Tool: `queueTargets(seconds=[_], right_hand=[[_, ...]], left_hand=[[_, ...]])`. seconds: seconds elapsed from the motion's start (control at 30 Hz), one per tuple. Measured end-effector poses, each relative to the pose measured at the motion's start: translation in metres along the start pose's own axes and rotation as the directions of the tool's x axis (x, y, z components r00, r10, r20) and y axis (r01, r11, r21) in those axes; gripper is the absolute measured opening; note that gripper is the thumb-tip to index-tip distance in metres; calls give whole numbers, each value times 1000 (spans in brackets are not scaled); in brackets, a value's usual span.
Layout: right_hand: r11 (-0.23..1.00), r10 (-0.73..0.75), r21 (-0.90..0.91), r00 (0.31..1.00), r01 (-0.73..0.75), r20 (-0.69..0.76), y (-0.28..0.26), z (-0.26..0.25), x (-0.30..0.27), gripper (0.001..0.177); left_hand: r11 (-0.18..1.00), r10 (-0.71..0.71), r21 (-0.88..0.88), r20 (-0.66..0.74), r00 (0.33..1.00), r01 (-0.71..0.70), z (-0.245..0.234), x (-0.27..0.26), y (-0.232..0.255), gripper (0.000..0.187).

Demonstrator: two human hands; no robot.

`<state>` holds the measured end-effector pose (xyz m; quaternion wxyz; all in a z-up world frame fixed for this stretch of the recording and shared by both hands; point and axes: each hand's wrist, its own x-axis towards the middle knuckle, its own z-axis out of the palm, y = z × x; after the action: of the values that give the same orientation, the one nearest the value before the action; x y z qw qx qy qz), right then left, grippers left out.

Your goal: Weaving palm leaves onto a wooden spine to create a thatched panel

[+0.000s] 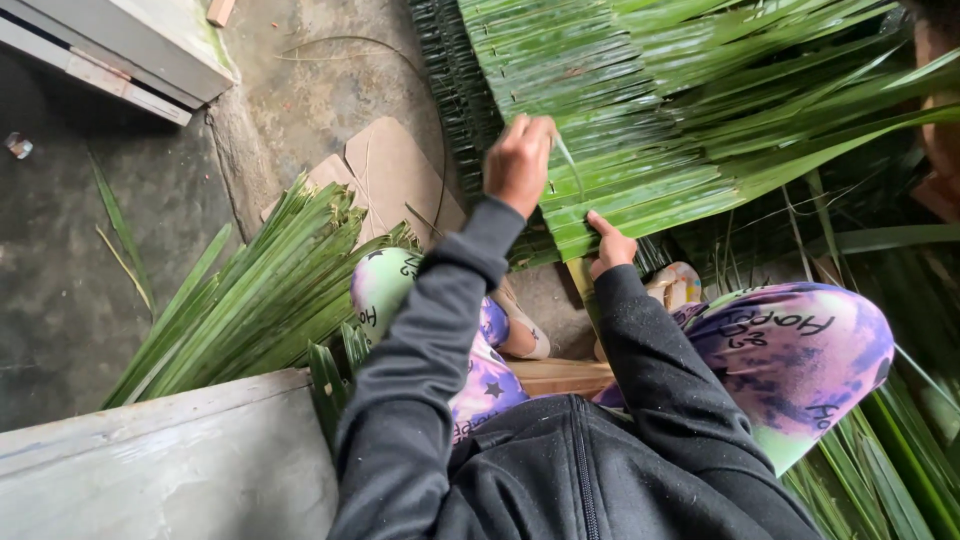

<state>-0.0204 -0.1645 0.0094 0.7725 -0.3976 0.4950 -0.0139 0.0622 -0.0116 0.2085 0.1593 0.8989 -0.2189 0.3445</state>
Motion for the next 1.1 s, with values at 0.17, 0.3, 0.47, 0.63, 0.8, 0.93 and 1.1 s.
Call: queueTargets(seconds=[0.17, 0.3, 0.47, 0.63, 0.8, 0.93, 1.1], right_hand=[[999, -40, -17, 993, 39, -110, 43, -5, 82, 95], [998, -60, -22, 990, 58, -129, 37, -4, 66, 92], [998, -53, 13, 990, 55, -131, 29, -2, 49, 92], [999, -50, -1, 991, 50, -128, 37, -6, 63, 89], [998, -59, -33, 990, 55, -131, 39, -9, 68, 88], [997, -62, -55, 989, 55, -137, 43, -12, 73, 92], [995, -100, -32, 986, 97, -133, 44, -15, 67, 90]], left_hand=[[718, -424, -370, 440, 792, 590, 25, -68, 12, 8], [672, -439, -391, 473, 764, 628, 30, -87, 20, 11], [701, -459, -233, 576, 677, 674, 37, -97, 23, 11], [753, -435, -188, 577, 691, 630, 46, -105, 25, 12], [868, -327, -202, 453, 829, 453, 62, -119, 25, 11], [910, -268, -196, 394, 879, 365, 65, -124, 26, 15], [922, -259, -169, 402, 878, 349, 71, -129, 29, 14]])
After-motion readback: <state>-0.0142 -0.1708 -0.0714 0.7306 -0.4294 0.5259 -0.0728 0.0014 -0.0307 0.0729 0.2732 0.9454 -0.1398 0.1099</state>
